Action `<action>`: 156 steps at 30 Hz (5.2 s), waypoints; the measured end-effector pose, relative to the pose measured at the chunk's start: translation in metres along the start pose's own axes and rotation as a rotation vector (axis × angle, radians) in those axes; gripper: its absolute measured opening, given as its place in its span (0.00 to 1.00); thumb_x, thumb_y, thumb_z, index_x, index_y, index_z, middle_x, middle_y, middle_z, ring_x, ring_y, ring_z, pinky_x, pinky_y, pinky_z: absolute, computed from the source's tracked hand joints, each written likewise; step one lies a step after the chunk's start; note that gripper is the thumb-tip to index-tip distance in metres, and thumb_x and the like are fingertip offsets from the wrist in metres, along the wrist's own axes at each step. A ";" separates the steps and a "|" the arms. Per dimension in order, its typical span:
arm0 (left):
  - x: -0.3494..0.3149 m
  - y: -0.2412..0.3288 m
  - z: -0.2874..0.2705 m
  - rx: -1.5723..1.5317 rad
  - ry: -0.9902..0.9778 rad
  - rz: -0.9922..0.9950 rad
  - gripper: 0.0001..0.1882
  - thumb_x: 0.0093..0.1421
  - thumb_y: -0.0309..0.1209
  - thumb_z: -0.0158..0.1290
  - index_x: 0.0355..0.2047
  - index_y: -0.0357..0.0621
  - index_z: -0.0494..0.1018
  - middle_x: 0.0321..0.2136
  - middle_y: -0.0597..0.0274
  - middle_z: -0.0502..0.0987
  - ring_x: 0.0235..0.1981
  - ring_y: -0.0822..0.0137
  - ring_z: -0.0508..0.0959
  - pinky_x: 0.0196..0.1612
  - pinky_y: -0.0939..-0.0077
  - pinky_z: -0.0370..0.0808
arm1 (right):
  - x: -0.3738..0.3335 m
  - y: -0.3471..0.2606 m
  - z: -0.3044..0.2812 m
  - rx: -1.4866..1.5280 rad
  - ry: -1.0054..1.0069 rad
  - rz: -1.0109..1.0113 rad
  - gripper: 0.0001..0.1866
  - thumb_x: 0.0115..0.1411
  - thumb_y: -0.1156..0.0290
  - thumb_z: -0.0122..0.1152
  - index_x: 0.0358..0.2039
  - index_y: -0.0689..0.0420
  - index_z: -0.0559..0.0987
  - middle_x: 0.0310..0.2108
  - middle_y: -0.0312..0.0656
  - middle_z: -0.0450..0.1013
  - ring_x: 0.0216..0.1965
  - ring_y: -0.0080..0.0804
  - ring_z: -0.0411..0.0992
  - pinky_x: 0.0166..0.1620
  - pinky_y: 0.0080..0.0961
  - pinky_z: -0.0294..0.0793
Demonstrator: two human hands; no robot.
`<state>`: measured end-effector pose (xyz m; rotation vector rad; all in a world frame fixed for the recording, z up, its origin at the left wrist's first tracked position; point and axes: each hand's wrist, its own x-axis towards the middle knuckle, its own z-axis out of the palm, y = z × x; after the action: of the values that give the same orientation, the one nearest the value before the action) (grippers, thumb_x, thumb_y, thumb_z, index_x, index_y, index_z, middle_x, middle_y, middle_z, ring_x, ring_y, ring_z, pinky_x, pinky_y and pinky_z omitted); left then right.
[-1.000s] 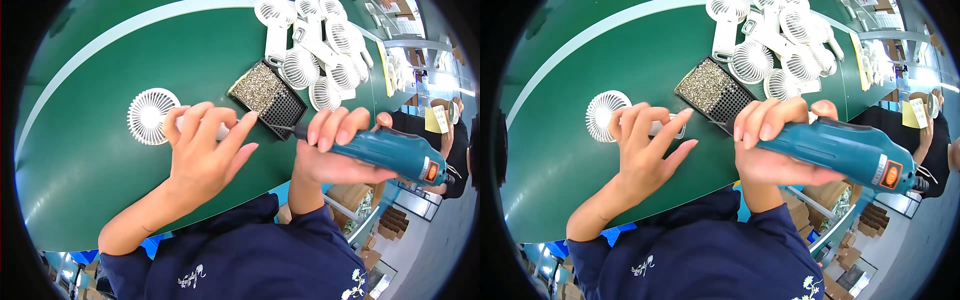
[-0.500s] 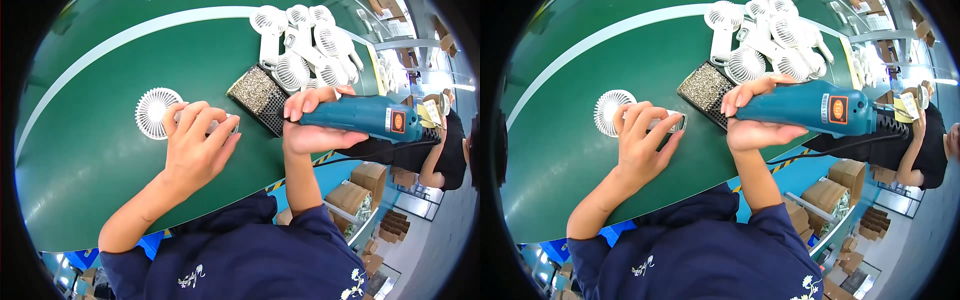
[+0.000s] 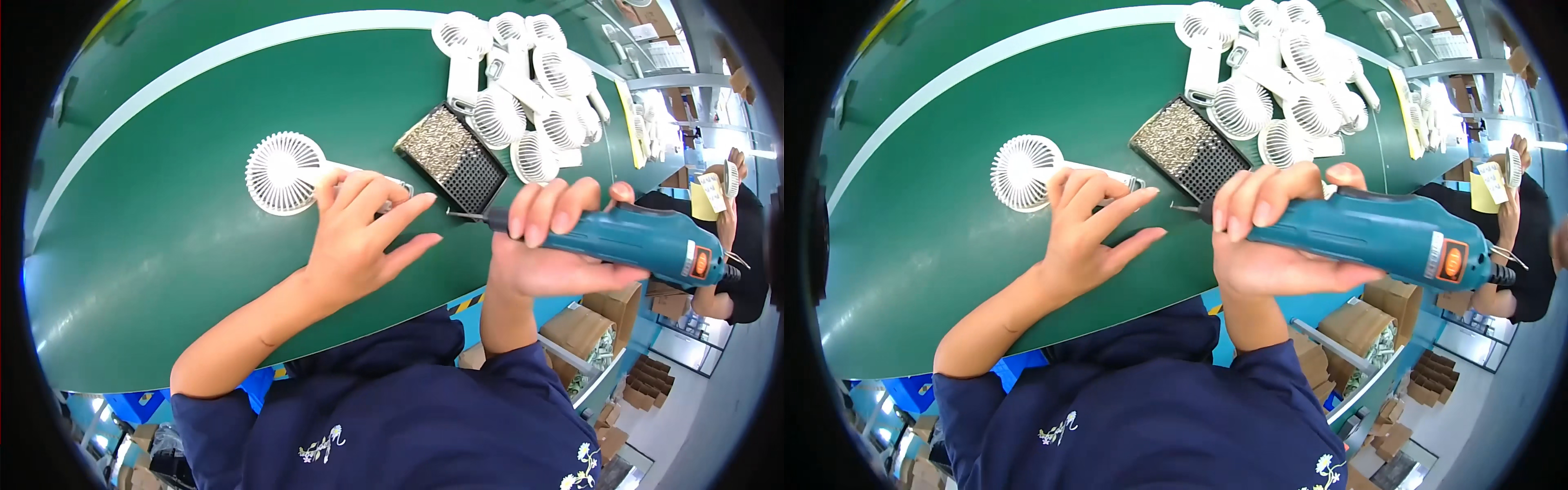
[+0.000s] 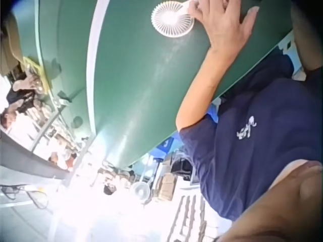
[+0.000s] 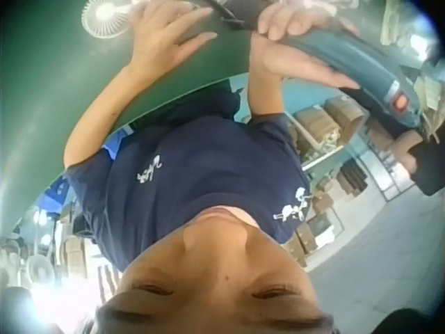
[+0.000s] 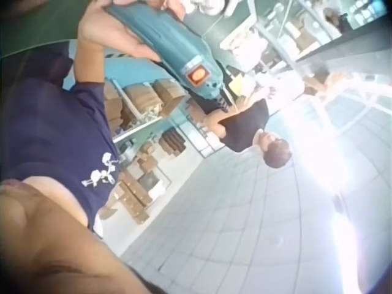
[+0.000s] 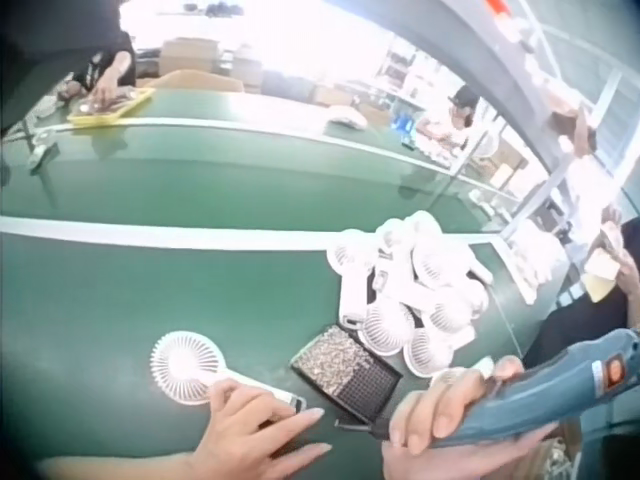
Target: Assembling portable mini fans using an electric screwdriver at a factory production line.
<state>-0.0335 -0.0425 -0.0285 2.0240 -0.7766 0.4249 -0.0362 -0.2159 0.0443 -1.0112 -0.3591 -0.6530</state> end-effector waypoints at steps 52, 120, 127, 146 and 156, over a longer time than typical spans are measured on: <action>-0.001 -0.018 -0.012 -0.314 -0.076 0.154 0.10 0.47 0.24 0.68 0.30 0.40 0.80 0.23 0.63 0.73 0.22 0.66 0.73 0.24 0.72 0.70 | -0.017 0.010 0.008 0.250 -0.115 0.171 0.44 0.59 0.23 0.36 0.52 0.53 0.64 0.22 0.41 0.66 0.14 0.31 0.64 0.16 0.28 0.66; 0.302 0.059 0.141 0.022 -0.352 0.598 0.26 0.50 0.32 0.62 0.50 0.38 0.75 0.45 0.49 0.74 0.49 0.48 0.71 0.54 0.57 0.68 | -0.115 -0.037 -0.093 0.448 0.686 0.348 0.38 0.64 0.28 0.30 0.51 0.52 0.63 0.24 0.39 0.65 0.16 0.29 0.65 0.19 0.28 0.67; 0.418 0.037 0.341 0.326 -0.732 0.683 0.21 0.47 0.33 0.60 0.44 0.50 0.79 0.43 0.57 0.78 0.49 0.50 0.73 0.51 0.53 0.71 | -0.083 -0.102 -0.144 -0.489 0.776 0.395 0.24 0.65 0.65 0.58 0.56 0.57 0.60 0.36 0.41 0.70 0.25 0.26 0.71 0.26 0.27 0.74; 0.221 -0.052 0.062 0.247 -0.717 0.001 0.69 0.33 0.61 0.72 0.71 0.47 0.50 0.70 0.32 0.38 0.71 0.35 0.39 0.69 0.44 0.48 | -0.018 -0.073 -0.193 -0.989 0.431 0.587 0.43 0.41 0.64 0.82 0.52 0.63 0.65 0.69 0.48 0.56 0.53 0.41 0.73 0.53 0.34 0.74; 0.206 -0.014 0.108 0.299 -0.732 0.071 0.61 0.36 0.65 0.67 0.70 0.69 0.54 0.69 0.49 0.49 0.70 0.31 0.40 0.56 0.18 0.54 | -0.014 -0.073 -0.187 -1.209 0.453 0.556 0.49 0.45 0.64 0.79 0.65 0.59 0.61 0.54 0.49 0.72 0.52 0.39 0.74 0.54 0.33 0.72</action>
<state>0.1294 -0.2023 0.0208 2.4638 -1.2824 -0.2040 -0.0975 -0.4003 -0.0076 -1.9379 0.8124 -0.5349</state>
